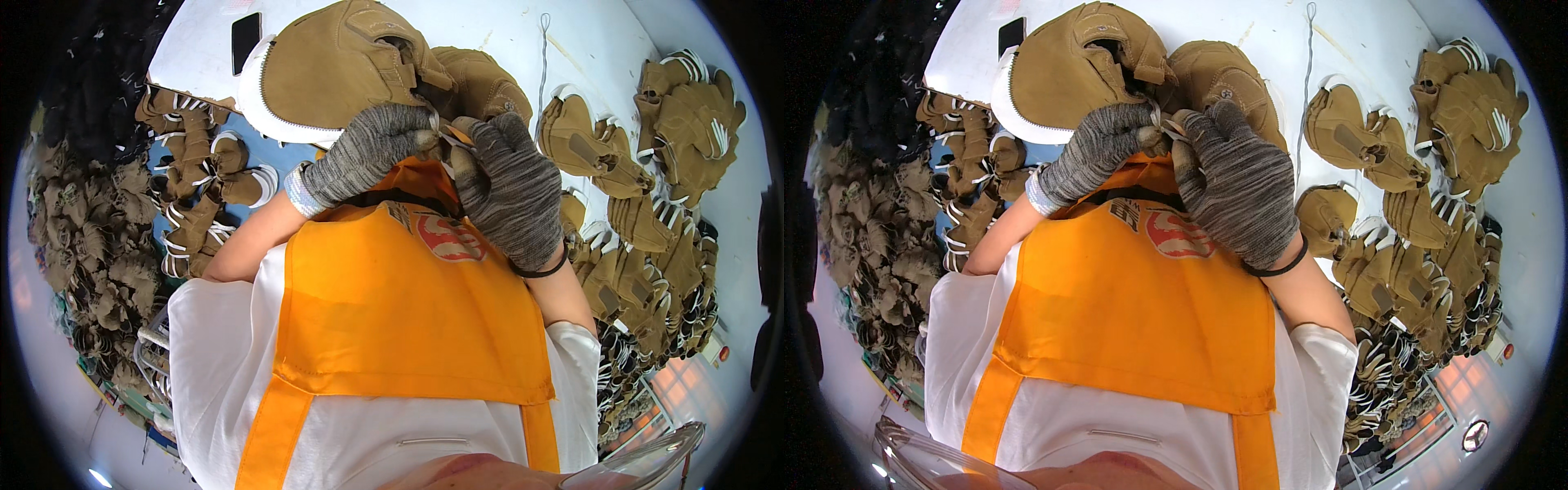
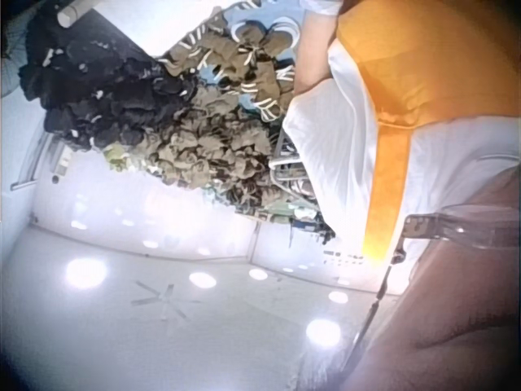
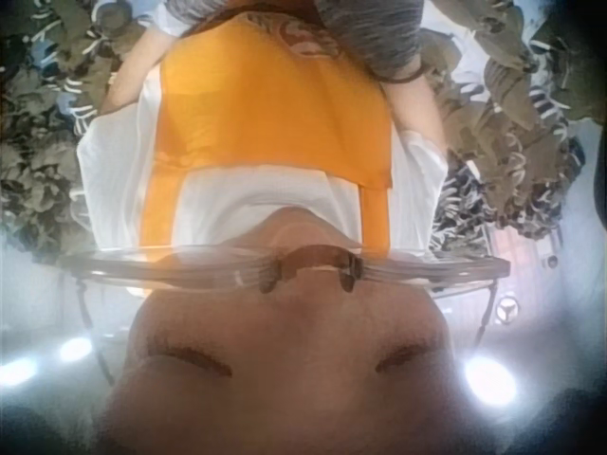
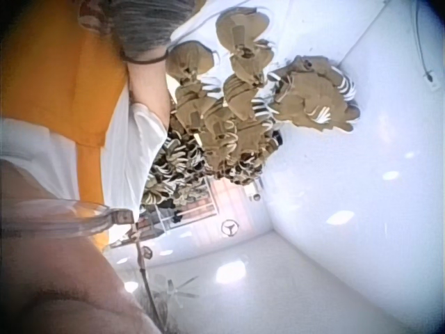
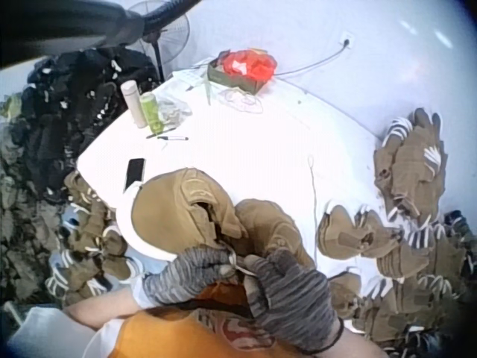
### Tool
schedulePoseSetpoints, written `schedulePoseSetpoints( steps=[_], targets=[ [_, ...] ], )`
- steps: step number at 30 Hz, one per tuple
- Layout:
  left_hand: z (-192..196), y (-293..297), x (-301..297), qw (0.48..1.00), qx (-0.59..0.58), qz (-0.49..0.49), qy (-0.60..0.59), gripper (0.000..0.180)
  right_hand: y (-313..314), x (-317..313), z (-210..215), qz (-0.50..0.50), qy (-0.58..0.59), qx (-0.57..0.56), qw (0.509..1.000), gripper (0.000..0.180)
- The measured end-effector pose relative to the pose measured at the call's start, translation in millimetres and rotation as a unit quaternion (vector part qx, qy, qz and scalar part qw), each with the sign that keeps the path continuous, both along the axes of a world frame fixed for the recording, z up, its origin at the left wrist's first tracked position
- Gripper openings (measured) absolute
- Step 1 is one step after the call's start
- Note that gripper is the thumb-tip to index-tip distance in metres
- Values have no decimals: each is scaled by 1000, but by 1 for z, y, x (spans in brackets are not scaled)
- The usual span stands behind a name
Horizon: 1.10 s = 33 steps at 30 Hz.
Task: The person picks up shoe uppers, uses a tool to trim threads or material from them, and bundles them together with a cord.
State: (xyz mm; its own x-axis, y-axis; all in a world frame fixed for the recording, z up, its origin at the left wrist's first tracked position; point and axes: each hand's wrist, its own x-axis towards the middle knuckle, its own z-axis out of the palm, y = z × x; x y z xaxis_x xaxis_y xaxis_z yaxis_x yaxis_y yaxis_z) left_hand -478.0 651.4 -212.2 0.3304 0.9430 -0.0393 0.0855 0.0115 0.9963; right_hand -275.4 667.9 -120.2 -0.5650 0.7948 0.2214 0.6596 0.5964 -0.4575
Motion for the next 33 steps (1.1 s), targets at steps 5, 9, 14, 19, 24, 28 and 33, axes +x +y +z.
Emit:
schedulePoseSetpoints(
  steps=[5,9,14,19,24,28,33],
  targets=[
    [1,-1,1,1000,-13,3,-21,31,-1,1,-5,-16,57,-59,997,32],
    [4,-5,5,999,3,32,-11,30,-4,1,-2,-29,76,-163,983,37],
    [1,-15,8,995,72,64,18,27,-3,3,-11,-51,99,-226,968,40],
    [19,-18,7,996,-9,86,-14,26,-4,-1,-10,-55,94,-248,963,42],
    [13,-19,6,995,-1,82,-48,25,-12,-11,-6,-82,208,-372,901,41],
    [8,-20,6,995,-9,85,-56,24,-14,-6,-17,-116,245,-422,865,43],
    [3,-24,6,992,38,104,-61,25,-12,-12,-7,-97,191,-398,892,43]
  ],
)
